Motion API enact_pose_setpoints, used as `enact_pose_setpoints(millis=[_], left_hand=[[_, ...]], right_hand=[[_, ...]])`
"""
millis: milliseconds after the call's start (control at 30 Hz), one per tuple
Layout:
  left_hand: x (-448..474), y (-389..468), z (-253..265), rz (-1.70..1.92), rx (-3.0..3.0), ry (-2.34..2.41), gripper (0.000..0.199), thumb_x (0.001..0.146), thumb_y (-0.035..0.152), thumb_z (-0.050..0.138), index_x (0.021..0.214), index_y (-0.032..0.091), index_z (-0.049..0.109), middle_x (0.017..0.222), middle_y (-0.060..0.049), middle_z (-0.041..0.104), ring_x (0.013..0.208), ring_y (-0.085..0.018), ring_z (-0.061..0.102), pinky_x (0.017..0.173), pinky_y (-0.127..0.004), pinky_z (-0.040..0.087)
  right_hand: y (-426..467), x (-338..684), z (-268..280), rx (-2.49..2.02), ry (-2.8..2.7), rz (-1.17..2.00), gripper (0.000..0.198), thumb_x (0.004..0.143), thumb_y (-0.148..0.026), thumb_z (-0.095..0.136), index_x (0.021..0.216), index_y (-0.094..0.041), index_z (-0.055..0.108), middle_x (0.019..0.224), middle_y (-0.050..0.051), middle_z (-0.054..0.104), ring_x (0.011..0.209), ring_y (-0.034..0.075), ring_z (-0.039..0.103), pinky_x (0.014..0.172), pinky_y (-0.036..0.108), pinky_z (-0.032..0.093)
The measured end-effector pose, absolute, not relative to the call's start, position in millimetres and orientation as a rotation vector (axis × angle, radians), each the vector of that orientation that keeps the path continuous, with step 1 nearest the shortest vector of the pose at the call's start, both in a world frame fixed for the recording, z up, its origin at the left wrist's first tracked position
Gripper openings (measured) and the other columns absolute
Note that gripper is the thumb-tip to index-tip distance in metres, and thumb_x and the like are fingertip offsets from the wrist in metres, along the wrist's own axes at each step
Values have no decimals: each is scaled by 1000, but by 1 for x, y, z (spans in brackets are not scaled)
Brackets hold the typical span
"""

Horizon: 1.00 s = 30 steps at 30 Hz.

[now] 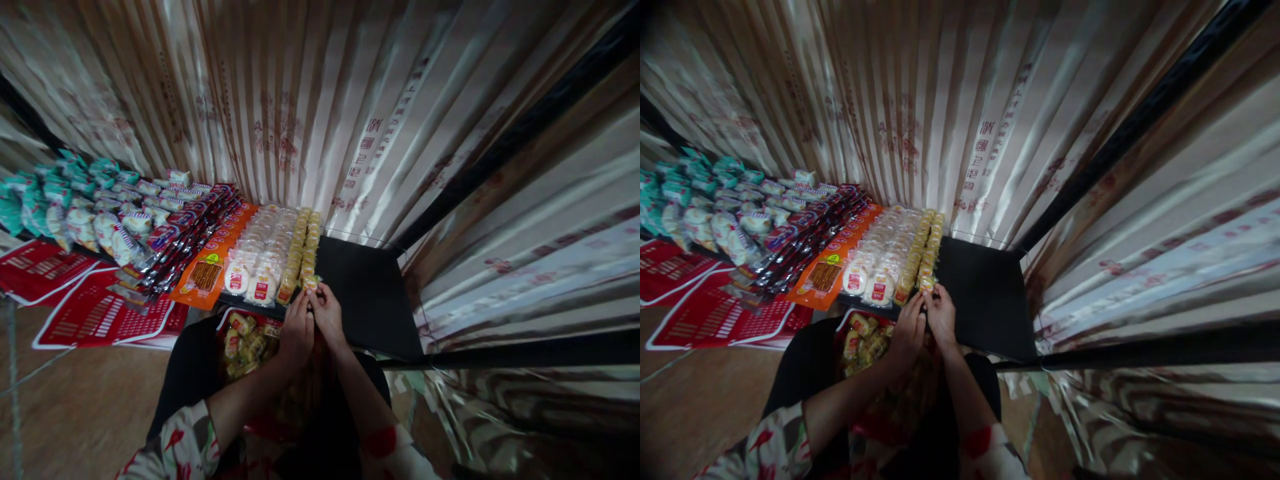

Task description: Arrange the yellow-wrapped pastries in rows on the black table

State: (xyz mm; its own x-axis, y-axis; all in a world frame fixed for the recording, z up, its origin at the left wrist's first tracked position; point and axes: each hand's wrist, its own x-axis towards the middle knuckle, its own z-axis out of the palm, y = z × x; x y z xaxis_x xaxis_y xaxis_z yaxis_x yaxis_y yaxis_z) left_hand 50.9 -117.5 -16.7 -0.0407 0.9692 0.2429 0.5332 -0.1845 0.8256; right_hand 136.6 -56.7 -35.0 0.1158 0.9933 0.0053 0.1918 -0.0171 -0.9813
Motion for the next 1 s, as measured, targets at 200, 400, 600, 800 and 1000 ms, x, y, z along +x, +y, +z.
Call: enact_pose_setpoints(millis=[200, 400, 600, 800, 1000], left_hand=[[49, -114, -26, 1062, 1703, 1613, 48, 88, 22, 25, 132, 6, 40, 139, -15, 41, 131, -20, 34, 111, -42, 27], [46, -114, -35, 1085, 1684, 1569, 48, 90, 25, 24, 132, 8, 39, 141, -15, 39, 133, -20, 32, 112, -42, 26], [44, -112, -39, 1132, 1694, 1528, 48, 91, 26, 24, 133, 8, 38, 142, -14, 37, 133, -21, 31, 112, -43, 26], [44, -111, -46, 1191, 1765, 1465, 47, 93, 28, 23, 134, 10, 37, 141, -14, 39, 133, -19, 33, 111, -44, 29], [45, -111, -52, 1240, 1798, 1440, 47, 94, 30, 23, 136, 12, 34, 143, -13, 36, 134, -19, 31, 111, -44, 29]], right_hand=[[-55, 132, -41, -1600, -1394, 721, 52, 78, -49, 46, 113, -12, 58, 100, 11, 59, 60, 12, 55, 60, 26, 49], [-60, 130, -42, -1665, -1583, 523, 49, 83, -43, 40, 118, -14, 57, 104, 12, 60, 76, 16, 59, 73, 28, 49], [-57, 129, -45, -1646, -1582, 563, 50, 82, -39, 41, 124, -14, 53, 102, 11, 57, 70, 15, 58, 65, 26, 50], [-53, 130, -49, -1624, -1652, 540, 49, 79, -25, 42, 127, -21, 51, 104, 7, 55, 71, 13, 57, 66, 24, 49], [-51, 130, -54, -1640, -1660, 548, 48, 79, -24, 42, 126, -20, 52, 105, 8, 56, 77, 15, 58, 68, 24, 49]])
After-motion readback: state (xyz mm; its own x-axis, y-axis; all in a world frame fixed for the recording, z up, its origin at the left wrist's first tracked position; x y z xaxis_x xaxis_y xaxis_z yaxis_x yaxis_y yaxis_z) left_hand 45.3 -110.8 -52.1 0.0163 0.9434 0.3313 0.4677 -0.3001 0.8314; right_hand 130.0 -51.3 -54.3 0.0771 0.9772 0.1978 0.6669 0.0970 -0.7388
